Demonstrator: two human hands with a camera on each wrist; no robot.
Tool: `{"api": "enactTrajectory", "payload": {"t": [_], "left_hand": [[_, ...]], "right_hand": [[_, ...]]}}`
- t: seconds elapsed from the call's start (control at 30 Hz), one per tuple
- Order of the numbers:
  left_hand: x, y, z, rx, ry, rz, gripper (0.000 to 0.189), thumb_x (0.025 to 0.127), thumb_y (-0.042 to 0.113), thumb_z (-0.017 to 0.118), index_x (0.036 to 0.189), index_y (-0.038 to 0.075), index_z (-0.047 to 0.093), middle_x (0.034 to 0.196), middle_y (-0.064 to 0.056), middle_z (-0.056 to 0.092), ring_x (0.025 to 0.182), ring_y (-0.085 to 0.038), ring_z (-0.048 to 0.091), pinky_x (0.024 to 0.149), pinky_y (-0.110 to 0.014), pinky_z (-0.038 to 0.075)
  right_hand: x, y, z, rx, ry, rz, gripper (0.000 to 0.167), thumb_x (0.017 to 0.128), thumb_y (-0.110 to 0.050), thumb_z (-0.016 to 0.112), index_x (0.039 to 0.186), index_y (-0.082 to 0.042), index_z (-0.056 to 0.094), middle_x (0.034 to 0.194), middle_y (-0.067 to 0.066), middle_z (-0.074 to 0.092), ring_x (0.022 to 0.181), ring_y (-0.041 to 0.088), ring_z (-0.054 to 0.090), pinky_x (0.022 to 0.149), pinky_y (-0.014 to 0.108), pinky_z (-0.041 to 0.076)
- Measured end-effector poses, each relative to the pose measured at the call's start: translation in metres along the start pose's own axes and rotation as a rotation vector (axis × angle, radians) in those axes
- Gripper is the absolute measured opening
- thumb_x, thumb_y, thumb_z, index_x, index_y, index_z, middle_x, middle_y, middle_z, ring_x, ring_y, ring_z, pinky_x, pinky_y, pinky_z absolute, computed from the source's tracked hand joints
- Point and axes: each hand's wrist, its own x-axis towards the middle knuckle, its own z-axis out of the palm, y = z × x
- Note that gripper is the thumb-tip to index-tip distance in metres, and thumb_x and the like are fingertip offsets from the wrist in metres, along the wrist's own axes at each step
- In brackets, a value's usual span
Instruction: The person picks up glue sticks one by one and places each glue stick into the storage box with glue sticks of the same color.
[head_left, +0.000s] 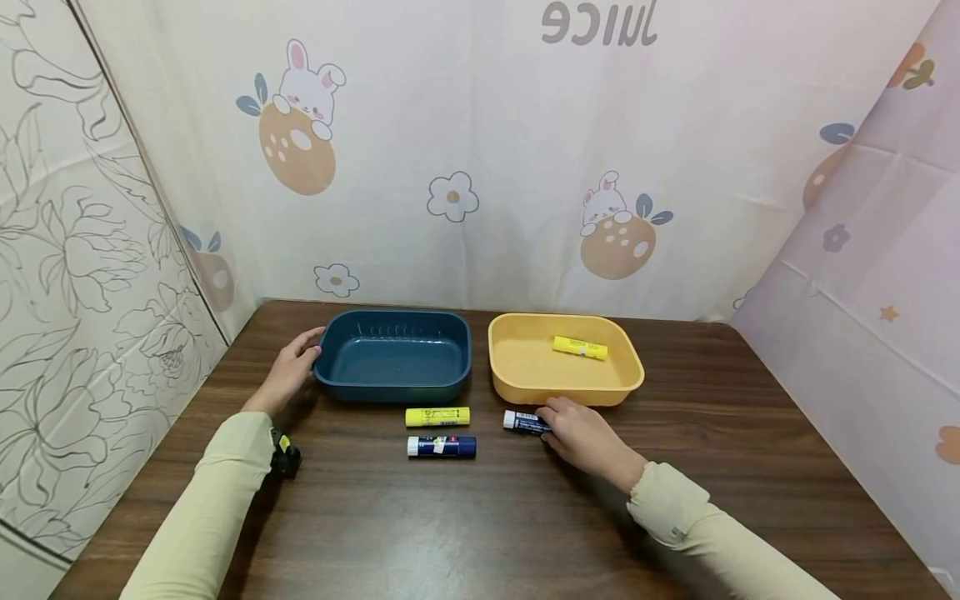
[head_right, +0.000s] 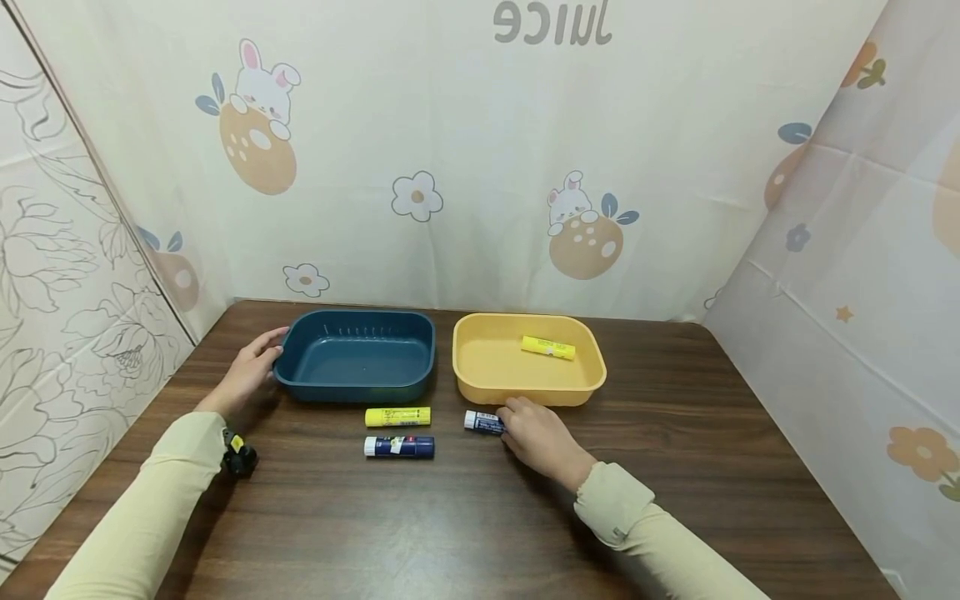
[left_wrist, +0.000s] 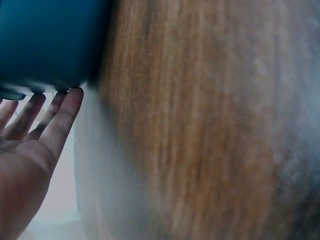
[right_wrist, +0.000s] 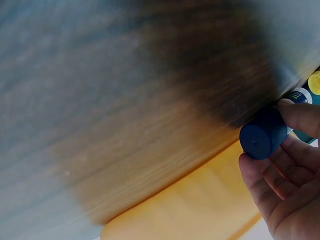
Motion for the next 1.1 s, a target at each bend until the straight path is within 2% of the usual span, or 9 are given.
{"api": "enactTrajectory", "payload": {"t": [0.43, 0.5, 0.7, 0.93, 1.1], "left_hand": [[-0.001, 0.003, 0.000, -0.015, -0.012, -0.012, 0.050, 0.104, 0.017, 0.030, 0.151, 0.004, 0.021, 0.148, -0.027, 0.027, 0.130, -0.041, 0.033, 0.099, -0.057, 0.037], [-0.002, 0.007, -0.001, -0.023, -0.016, -0.020, 0.049, 0.104, 0.015, 0.029, 0.151, 0.003, 0.021, 0.148, -0.029, 0.026, 0.130, -0.042, 0.033, 0.099, -0.057, 0.037], [-0.016, 0.033, 0.001, -0.031, -0.026, -0.025, 0.049, 0.103, 0.009, 0.029, 0.149, -0.004, 0.021, 0.147, -0.033, 0.024, 0.130, -0.046, 0.031, 0.098, -0.059, 0.036], [0.000, 0.001, 0.000, -0.015, -0.014, -0.007, 0.050, 0.104, 0.018, 0.028, 0.151, 0.004, 0.021, 0.148, -0.028, 0.026, 0.131, -0.042, 0.032, 0.098, -0.056, 0.038], [-0.001, -0.001, 0.001, -0.012, -0.003, -0.008, 0.050, 0.104, 0.020, 0.029, 0.151, 0.006, 0.022, 0.149, -0.026, 0.026, 0.131, -0.041, 0.032, 0.098, -0.056, 0.037]], "right_hand": [[-0.001, -0.004, -0.005, -0.004, 0.012, -0.009, 0.027, 0.076, -0.009, 0.079, 0.099, -0.002, 0.066, 0.090, 0.005, 0.060, 0.081, 0.018, 0.056, 0.067, 0.034, 0.051], [0.000, -0.005, -0.007, 0.000, 0.014, -0.015, 0.027, 0.076, -0.009, 0.079, 0.099, -0.002, 0.066, 0.090, 0.005, 0.060, 0.081, 0.018, 0.056, 0.067, 0.034, 0.051], [0.002, -0.009, -0.015, 0.003, 0.034, -0.043, 0.029, 0.078, -0.009, 0.078, 0.102, -0.001, 0.065, 0.093, 0.005, 0.060, 0.083, 0.018, 0.057, 0.069, 0.034, 0.052], [0.007, -0.015, -0.023, -0.010, 0.068, -0.077, 0.029, 0.079, -0.010, 0.077, 0.103, -0.001, 0.064, 0.093, 0.005, 0.060, 0.083, 0.019, 0.056, 0.069, 0.034, 0.051], [0.013, -0.021, -0.030, -0.014, 0.069, -0.083, 0.028, 0.079, -0.011, 0.077, 0.103, -0.002, 0.065, 0.091, 0.004, 0.060, 0.081, 0.018, 0.056, 0.067, 0.034, 0.051]]}}
